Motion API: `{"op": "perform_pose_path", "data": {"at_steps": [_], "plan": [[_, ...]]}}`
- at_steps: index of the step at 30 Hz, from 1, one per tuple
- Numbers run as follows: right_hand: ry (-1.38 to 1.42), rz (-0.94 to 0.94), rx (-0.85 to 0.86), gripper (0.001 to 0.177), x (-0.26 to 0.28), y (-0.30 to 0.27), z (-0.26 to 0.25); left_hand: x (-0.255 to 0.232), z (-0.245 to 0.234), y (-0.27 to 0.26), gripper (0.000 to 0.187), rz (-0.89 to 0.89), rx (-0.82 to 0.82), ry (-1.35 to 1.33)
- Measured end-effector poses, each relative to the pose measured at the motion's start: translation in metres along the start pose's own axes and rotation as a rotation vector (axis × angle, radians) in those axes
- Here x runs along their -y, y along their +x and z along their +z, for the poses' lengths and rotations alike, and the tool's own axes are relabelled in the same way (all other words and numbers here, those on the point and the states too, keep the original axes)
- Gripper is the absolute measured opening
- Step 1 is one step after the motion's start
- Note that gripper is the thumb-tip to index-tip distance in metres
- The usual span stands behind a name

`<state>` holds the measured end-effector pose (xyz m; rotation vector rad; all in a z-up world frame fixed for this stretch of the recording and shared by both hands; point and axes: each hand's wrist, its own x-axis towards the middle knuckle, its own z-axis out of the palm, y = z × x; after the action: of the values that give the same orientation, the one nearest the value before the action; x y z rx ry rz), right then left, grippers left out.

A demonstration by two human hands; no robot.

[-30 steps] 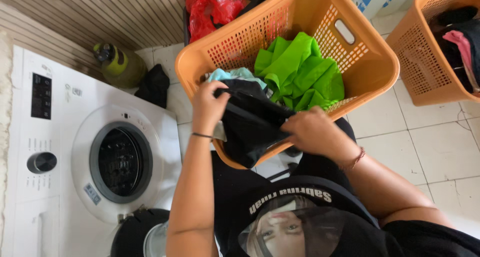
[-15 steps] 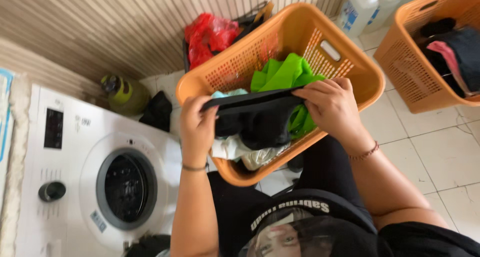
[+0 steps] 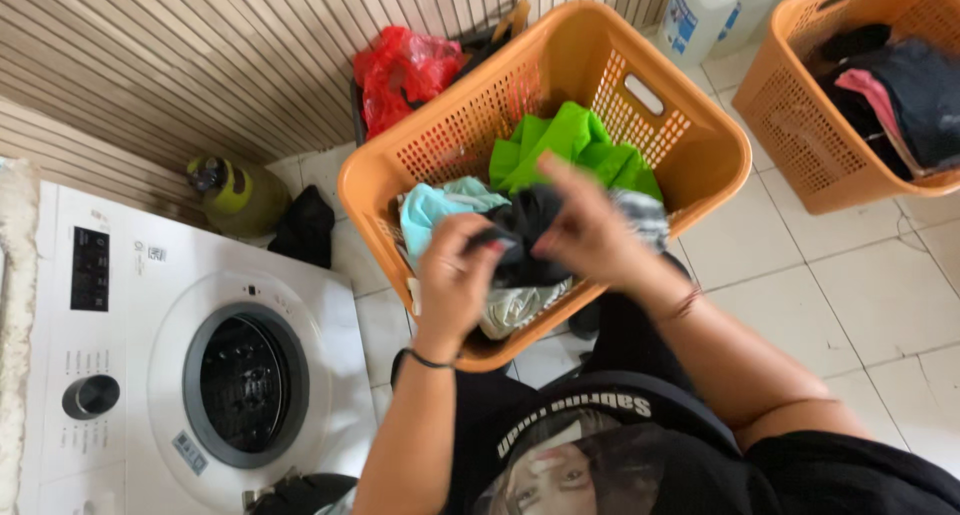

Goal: The person takes various items of clothing from a laundry basket by hand, including a pair of dark pants and a light-colored shirt, and places them one by one into the drum of a front-loading washing machine.

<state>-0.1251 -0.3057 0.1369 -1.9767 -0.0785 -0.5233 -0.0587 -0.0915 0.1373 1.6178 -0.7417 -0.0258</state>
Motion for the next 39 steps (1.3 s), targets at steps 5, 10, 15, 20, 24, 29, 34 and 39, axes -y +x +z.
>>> {"op": "perform_pose_path", "data": {"at_steps": [5, 10, 15, 20, 24, 29, 34, 39], "plan": [[0.233, 0.144, 0.162, 0.038, -0.014, -0.01, 0.029, -0.013, 0.01, -0.01, 0.068, 0.192, 0.073, 0.001], [0.603, 0.018, 0.102, 0.022, -0.012, -0.01, 0.011, 0.017, 0.022, -0.036, 0.129, 0.29, -0.166, 0.679], [0.961, -0.015, 0.164, 0.024, 0.012, -0.015, 0.025, 0.077, 0.048, -0.071, 0.072, -0.077, -0.067, -0.184], [1.13, 0.142, 0.045, 0.026, -0.016, -0.025, 0.027, 0.121, 0.037, -0.08, 0.041, -0.261, -0.427, -0.607], [0.99, 0.383, 0.04, 0.03, -0.086, -0.05, 0.055, 0.113, 0.019, -0.087, 0.037, -0.237, -0.587, -0.939], [1.398, 0.874, 0.312, 0.039, -0.107, -0.076, 0.087, 0.096, 0.0, -0.095, 0.046, -0.056, -0.5, -0.496], [1.246, 0.626, 0.323, 0.037, -0.054, -0.043, 0.095, 0.057, -0.021, -0.121, 0.099, 0.068, -0.599, -0.098], [-0.27, -0.178, 0.429, 0.044, -0.039, -0.041, 0.149, 0.072, -0.018, -0.149, 0.074, -0.275, -0.686, -1.031]]}}
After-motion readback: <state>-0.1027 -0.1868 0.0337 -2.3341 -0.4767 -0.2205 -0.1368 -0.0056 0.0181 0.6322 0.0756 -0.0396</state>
